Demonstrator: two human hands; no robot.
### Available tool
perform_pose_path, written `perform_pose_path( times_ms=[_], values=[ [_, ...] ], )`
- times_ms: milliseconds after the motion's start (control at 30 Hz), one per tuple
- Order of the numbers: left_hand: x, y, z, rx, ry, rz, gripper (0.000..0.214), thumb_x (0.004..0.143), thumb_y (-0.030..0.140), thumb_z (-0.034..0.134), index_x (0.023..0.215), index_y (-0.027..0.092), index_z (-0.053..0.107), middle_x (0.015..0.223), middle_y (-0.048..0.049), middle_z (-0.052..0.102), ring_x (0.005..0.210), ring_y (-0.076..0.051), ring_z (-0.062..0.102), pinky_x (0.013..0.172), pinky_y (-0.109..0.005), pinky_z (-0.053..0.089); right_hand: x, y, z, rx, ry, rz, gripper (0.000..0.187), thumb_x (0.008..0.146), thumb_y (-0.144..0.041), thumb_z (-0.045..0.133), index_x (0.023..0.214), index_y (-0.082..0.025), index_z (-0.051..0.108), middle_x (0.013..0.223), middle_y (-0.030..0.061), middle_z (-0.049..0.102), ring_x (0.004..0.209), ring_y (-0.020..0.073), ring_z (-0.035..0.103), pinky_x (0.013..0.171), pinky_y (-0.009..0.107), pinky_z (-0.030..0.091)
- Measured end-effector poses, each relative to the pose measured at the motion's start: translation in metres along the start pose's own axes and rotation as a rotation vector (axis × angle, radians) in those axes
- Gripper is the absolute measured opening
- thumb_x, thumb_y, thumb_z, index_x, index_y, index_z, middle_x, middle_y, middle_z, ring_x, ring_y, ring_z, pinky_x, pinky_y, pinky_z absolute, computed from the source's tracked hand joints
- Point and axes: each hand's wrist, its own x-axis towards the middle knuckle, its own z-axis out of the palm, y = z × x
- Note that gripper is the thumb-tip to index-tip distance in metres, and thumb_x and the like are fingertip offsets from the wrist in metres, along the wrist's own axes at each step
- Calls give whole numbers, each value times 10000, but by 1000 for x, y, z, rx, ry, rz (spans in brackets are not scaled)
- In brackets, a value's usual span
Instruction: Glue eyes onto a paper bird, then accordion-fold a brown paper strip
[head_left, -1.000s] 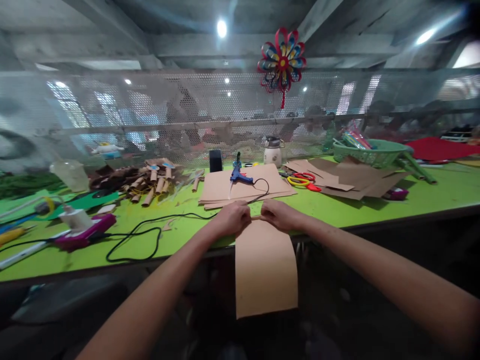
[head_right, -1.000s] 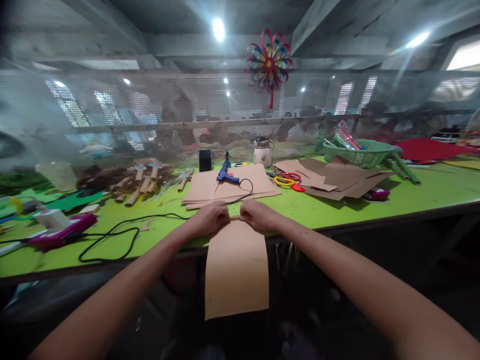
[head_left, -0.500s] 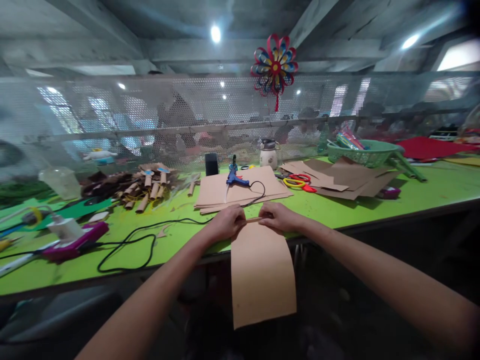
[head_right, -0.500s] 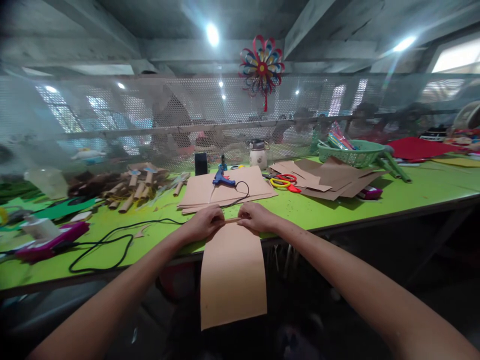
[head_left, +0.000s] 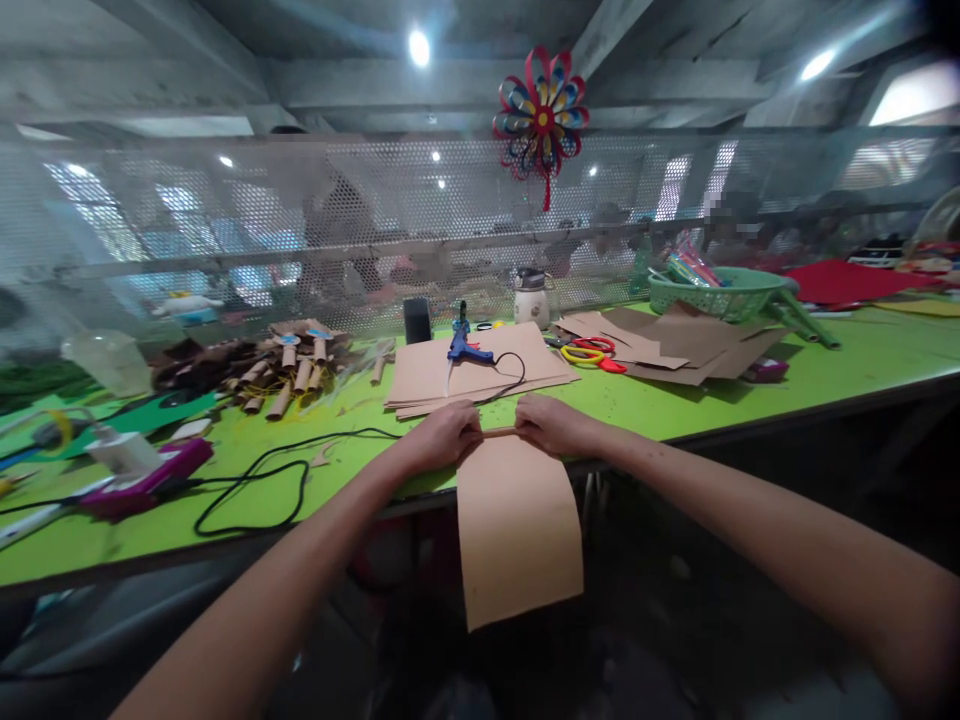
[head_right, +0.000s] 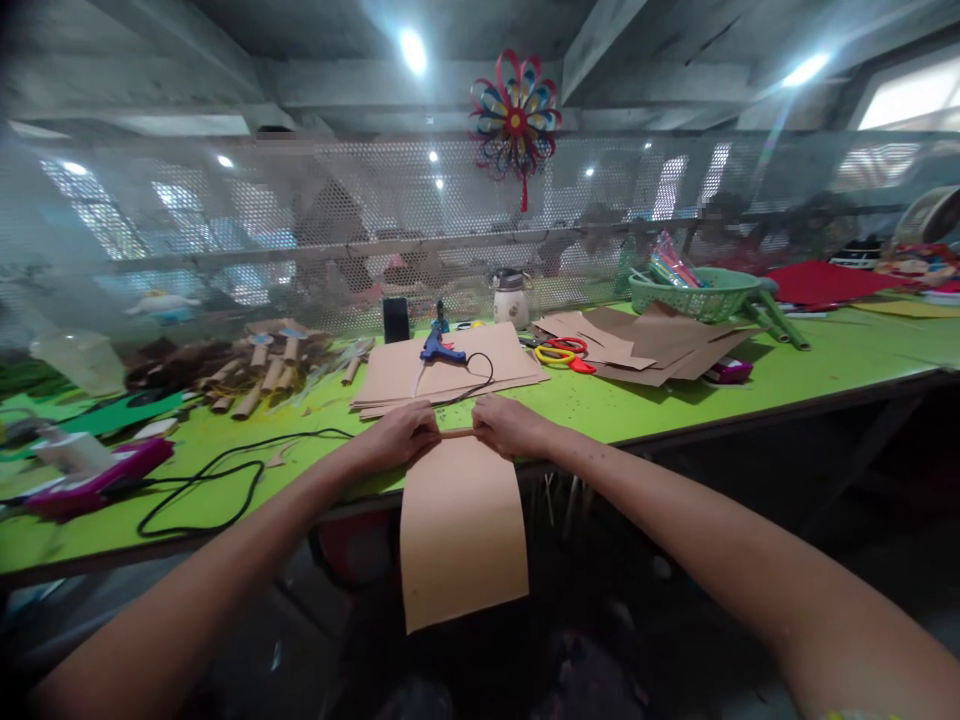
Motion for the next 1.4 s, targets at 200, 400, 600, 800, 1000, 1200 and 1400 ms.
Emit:
perform_pose_path(
  times_ms=[200, 400, 600, 800, 1000, 1200, 1400],
  values=[
    [-3, 3, 2, 70, 36, 42, 124, 836, 185, 506, 733, 149, 566, 781, -40, 534, 734, -148, 503, 651, -246, 380, -1, -7, -9, -186, -58, -105, 87, 845, -164, 509, 777, -139, 557, 813, 74, 572, 824, 187, 467, 638, 266, 322],
    [-8, 2, 3, 209, 38, 123, 146, 856, 199, 460, 766, 145, 561, 823, -66, 525, 756, -168, 495, 673, -274, 386, -2, -8, -14, -270, -133, -159, 103, 885, -182, 483, 841, -132, 563, 835, 81, 570, 818, 187, 469, 636, 276, 322],
    [-12, 1, 1, 228, 28, 130, 159, 870, 196, 438, 833, 136, 580, 848, -86, 535, 797, -189, 497, 715, -298, 394, -8, -5, -16, -308, -128, -142, 88, 887, -156, 481, 840, -131, 551, 837, 78, 560, 816, 189, 464, 639, 281, 326],
    [-16, 8, -3, 269, 37, 178, 189, 878, 183, 407, 814, 131, 577, 832, -92, 523, 781, -192, 475, 721, -314, 401, -13, -7, -22, -324, -171, -157, 70, 882, -128, 476, 877, -122, 545, 878, 91, 551, 817, 191, 455, 643, 283, 326],
    [-21, 21, -10, 393, -11, 239, 214, 899, 167, 386, 856, 127, 591, 868, -102, 539, 827, -209, 480, 742, -328, 415, -12, -12, -23, -417, -196, -220, 131, 909, -180, 455, 889, -110, 563, 869, 102, 562, 819, 205, 472, 663, 298, 340],
    [-23, 28, -22, 332, -79, 220, 182, 854, 137, 453, 775, 139, 617, 798, -85, 555, 753, -187, 510, 685, -291, 405, -5, -25, -21, -512, -266, -234, 213, 921, -242, 449, 891, -94, 600, 809, 123, 584, 774, 225, 501, 630, 315, 351],
    [12, 16, -25, 55, -41, -152, 322, 853, 340, 447, 678, 152, 640, 614, -28, 555, 574, -139, 463, 566, -257, 317, -14, -29, -26, -530, -202, -199, 133, 895, -163, 475, 898, -91, 586, 835, 127, 570, 809, 229, 495, 649, 315, 374]
  ],
)
